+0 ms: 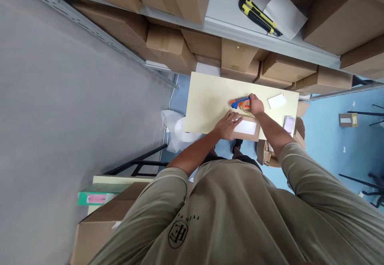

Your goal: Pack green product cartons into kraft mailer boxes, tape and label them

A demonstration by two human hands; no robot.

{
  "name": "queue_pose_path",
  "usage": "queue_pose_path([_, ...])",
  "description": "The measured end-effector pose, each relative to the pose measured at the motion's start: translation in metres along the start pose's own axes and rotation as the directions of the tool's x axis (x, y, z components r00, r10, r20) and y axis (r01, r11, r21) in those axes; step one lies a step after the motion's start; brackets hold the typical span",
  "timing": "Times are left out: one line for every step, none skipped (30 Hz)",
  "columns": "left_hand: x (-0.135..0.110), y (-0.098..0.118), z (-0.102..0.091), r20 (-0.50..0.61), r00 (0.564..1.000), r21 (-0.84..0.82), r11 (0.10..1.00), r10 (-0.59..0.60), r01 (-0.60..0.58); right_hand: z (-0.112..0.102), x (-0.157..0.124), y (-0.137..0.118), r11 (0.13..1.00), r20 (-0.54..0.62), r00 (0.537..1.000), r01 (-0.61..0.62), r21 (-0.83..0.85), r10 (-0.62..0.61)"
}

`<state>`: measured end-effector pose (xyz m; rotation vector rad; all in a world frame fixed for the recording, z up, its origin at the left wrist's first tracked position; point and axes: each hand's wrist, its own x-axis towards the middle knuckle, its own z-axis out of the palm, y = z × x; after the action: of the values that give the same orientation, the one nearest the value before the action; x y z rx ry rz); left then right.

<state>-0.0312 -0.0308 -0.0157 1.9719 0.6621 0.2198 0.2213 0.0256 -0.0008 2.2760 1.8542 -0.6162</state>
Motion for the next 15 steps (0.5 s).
queue_pose_path([-0.002, 0.001, 0.0, -0.008, 1.0, -0.035, 0.999, -0.01, 0.009, 0.0, 0.0, 0.004, 1.0, 0.012, 1.0, 0.012, -0.006, -0.012])
queue_pose_path([-0.003, 0.001, 0.0, -0.016, 1.0, -0.069, 0.998, -0.016, 0.015, -0.001, 0.0, 0.007, 1.0, 0.025, 0.999, 0.026, -0.011, -0.025])
queue_pose_path([-0.004, 0.002, -0.001, -0.029, 0.999, -0.098, 0.995, -0.017, 0.014, -0.001, 0.0, 0.011, 0.999, 0.036, 0.999, 0.039, -0.016, -0.039])
queue_pose_path([-0.004, 0.002, -0.001, -0.042, 0.999, -0.122, 0.993, -0.013, 0.007, -0.002, 0.0, 0.014, 0.999, 0.046, 0.998, 0.048, -0.022, -0.047])
queue_pose_path([-0.004, 0.001, -0.003, -0.054, 0.999, -0.135, 0.991, -0.007, 0.0, -0.003, -0.001, 0.019, 0.998, 0.053, 0.997, 0.051, -0.026, -0.049])
queue_pose_path([-0.005, 0.0, -0.004, -0.06, 0.998, -0.136, 0.991, -0.005, -0.003, -0.004, -0.001, 0.025, 0.999, 0.055, 0.998, 0.045, -0.029, -0.043])
queue_pose_path([-0.005, -0.001, -0.006, -0.059, 0.998, -0.123, 0.992, -0.009, 0.002, -0.006, -0.003, 0.032, 0.999, 0.05, 0.998, 0.033, -0.03, -0.032])
queue_pose_path([-0.007, -0.003, -0.008, -0.054, 0.998, -0.101, 0.995, -0.017, 0.012, -0.008, -0.004, 0.041, 1.0, 0.039, 0.999, 0.017, -0.026, -0.016])
queue_pose_path([-0.009, -0.005, -0.011, -0.046, 0.999, -0.076, 0.997, -0.029, 0.025, -0.011, -0.007, 0.052, 1.0, 0.026, 1.0, 0.001, -0.02, 0.0])
queue_pose_path([-0.012, -0.007, -0.014, -0.038, 0.998, -0.052, 0.998, -0.04, 0.038, -0.013, -0.01, 0.063, 1.0, 0.013, 1.0, -0.019, -0.015, 0.019])
queue_pose_path([-0.015, -0.01, -0.018, -0.033, 0.998, -0.028, 0.998, -0.051, 0.05, -0.016, -0.013, 0.075, 0.999, 0.004, 0.999, -0.041, -0.015, 0.041])
queue_pose_path([-0.019, -0.012, -0.021, -0.035, 0.998, -0.003, 0.998, -0.06, 0.06, -0.018, -0.018, 0.088, 0.998, 0.0, 0.998, -0.066, -0.02, 0.066])
queue_pose_path([-0.023, -0.014, -0.025, -0.041, 0.997, 0.026, 0.997, -0.07, 0.071, -0.021, -0.022, 0.1, 0.995, -0.001, 0.995, -0.096, -0.029, 0.096])
queue_pose_path([-0.026, -0.016, -0.028, -0.051, 0.995, 0.062, 0.994, -0.082, 0.086, -0.023, -0.027, 0.111, 0.991, -0.001, 0.992, -0.126, -0.038, 0.126])
queue_pose_path([-0.029, -0.017, -0.031, -0.063, 0.993, 0.101, 0.99, -0.096, 0.102, -0.024, -0.033, 0.121, 0.988, -0.001, 0.989, -0.151, -0.045, 0.151])
